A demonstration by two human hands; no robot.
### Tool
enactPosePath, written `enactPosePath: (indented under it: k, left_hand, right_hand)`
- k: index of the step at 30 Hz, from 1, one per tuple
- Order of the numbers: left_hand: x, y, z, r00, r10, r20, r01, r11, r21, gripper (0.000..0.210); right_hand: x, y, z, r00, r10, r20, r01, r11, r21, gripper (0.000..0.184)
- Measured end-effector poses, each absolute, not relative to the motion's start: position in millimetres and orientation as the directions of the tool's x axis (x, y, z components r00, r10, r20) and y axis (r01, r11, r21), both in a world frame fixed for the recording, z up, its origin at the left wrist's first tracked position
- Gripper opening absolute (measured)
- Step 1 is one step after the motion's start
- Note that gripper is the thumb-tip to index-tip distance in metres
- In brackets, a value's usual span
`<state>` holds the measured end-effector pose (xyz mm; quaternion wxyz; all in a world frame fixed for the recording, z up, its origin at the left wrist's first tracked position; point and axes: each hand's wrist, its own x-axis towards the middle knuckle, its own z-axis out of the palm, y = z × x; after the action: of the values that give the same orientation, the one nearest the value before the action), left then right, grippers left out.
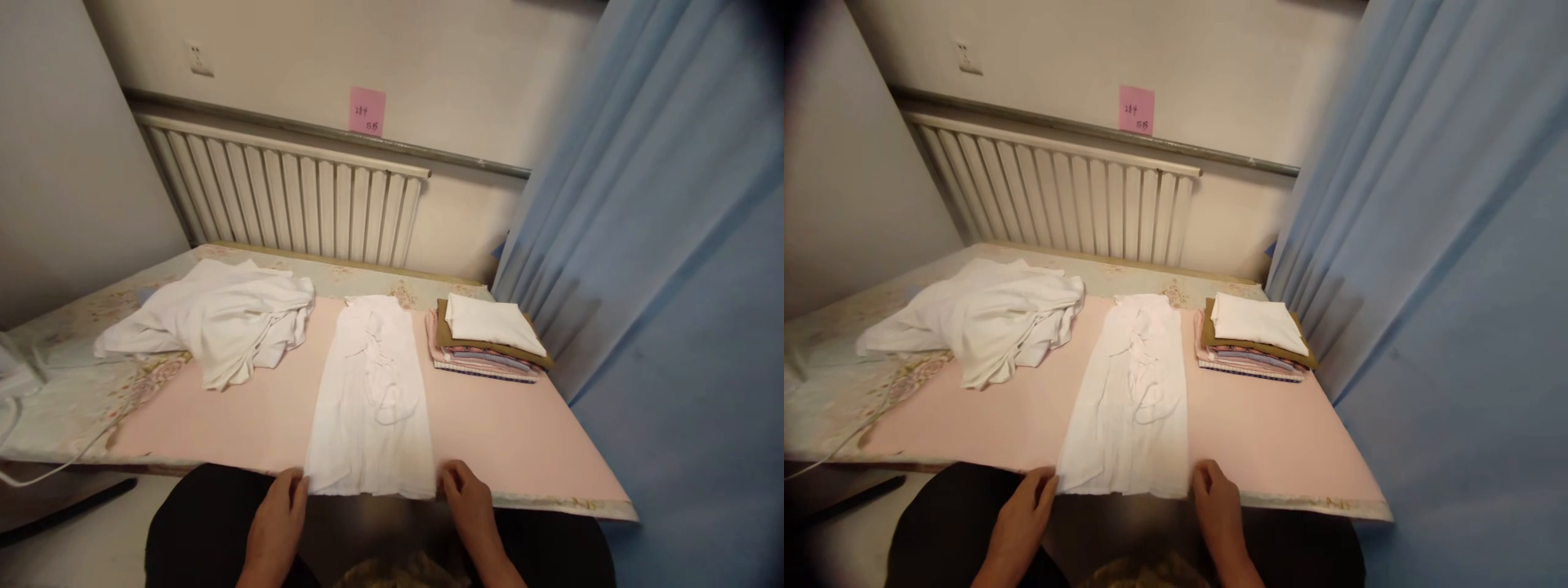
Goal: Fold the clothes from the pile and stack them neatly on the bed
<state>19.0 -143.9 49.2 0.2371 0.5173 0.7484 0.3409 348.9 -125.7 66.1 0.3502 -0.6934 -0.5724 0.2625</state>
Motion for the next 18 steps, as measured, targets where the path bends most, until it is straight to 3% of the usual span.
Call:
enactPosePath:
  k: [4, 7, 9, 13, 18]
  left_hand:
    - [14.2, -143.4, 40.2, -0.379, 0.879, -0.290, 0.286, 0.410, 0.866, 0.034]
    - [19.2, -137.8, 39.9, -0.345, 0.834, -0.430, -0.072, 0.433, 0.898, 0.043]
    - [23.5, -134.9, 42.7, -0.324, 0.810, -0.489, -0.195, 0.448, 0.872, 0.046]
    - [30.4, -132.6, 50.1, -0.288, 0.788, -0.543, -0.244, 0.488, 0.838, 0.044]
    - [29.0, -130.4, 54.5, -0.284, 0.806, -0.519, -0.173, 0.489, 0.855, 0.040]
  right_hand:
    - [344.4, -124.8, 60.3, 0.267, 0.945, -0.190, 0.305, -0.269, -0.914, 0.025]
    - [337.4, -122.4, 58.7, 0.276, 0.905, -0.323, 0.143, -0.371, -0.917, 0.027]
    - [332.4, -121.4, 58.6, 0.274, 0.881, -0.385, 0.081, -0.420, -0.904, 0.031]
    - [322.9, -119.0, 59.5, 0.225, 0.868, -0.442, 0.047, -0.463, -0.885, 0.036]
    - [325.9, -114.0, 64.7, 0.230, 0.892, -0.389, 0.147, -0.427, -0.892, 0.025]
